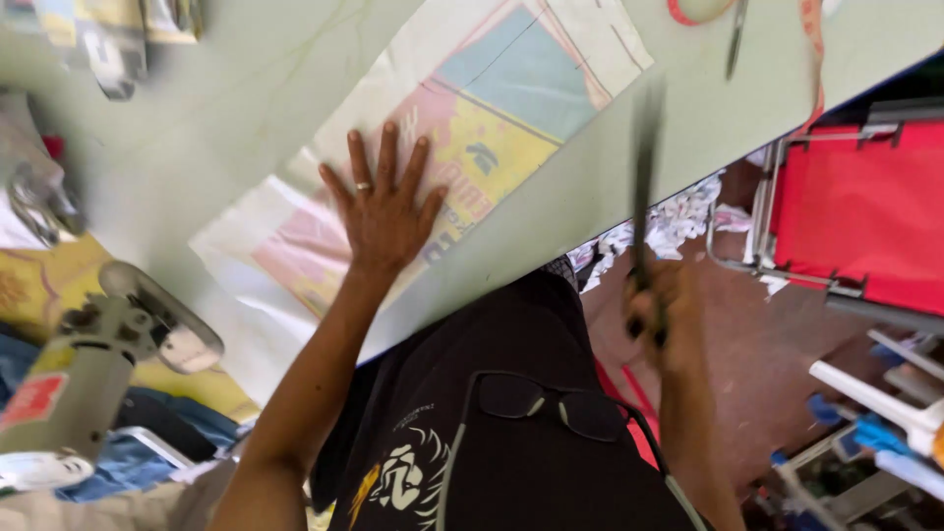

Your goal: Measuring, marking, and cutting fabric pieces for garment production using a measuring tape, pen, and scissors.

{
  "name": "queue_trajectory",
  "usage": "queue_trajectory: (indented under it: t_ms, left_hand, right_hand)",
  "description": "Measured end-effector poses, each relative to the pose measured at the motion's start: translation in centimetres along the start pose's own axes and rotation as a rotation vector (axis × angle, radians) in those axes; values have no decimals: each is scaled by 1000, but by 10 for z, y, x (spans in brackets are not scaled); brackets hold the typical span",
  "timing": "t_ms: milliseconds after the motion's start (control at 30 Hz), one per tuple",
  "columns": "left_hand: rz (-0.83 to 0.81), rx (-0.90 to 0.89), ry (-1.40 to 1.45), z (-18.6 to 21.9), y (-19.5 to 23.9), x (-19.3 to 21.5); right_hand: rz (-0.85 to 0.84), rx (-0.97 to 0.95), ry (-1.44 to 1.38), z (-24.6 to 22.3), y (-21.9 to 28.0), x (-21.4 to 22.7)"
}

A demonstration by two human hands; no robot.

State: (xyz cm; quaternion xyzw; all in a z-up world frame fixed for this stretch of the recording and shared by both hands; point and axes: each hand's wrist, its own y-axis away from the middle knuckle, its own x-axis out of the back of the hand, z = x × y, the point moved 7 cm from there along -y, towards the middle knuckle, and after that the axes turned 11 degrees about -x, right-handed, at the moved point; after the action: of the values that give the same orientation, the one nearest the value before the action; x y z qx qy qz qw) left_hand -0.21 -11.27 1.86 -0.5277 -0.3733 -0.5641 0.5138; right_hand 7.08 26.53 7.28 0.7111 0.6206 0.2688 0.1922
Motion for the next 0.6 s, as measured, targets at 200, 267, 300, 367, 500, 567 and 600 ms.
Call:
queue_trajectory:
  t_ms: [200,267,300,367,500,567,600]
  left_hand:
    - [-215,-172,43,10,-63,6]
    - [-180,-275,65,11,-101,-2]
    - [-143,-375,96,18,-122,-6]
    - [-124,-474,141,22,-153,-12]
    - [113,-658,86,17,-170,-39]
    - [-27,-632,80,20,-175,-40]
    - [-164,-599,68,20,-177,-46]
  right_hand:
    - [-161,-367,62,83,62,-32]
    - [-147,-403,100,80,54,-44]
    - [-129,-439,145,79,50,-47]
    - [-135,-420,209,67,38,-62]
    - [-66,-518,251,61,23,-81]
    - [-69,-474,319,50,17,-88]
    - [-79,-425,392,43,15,-92]
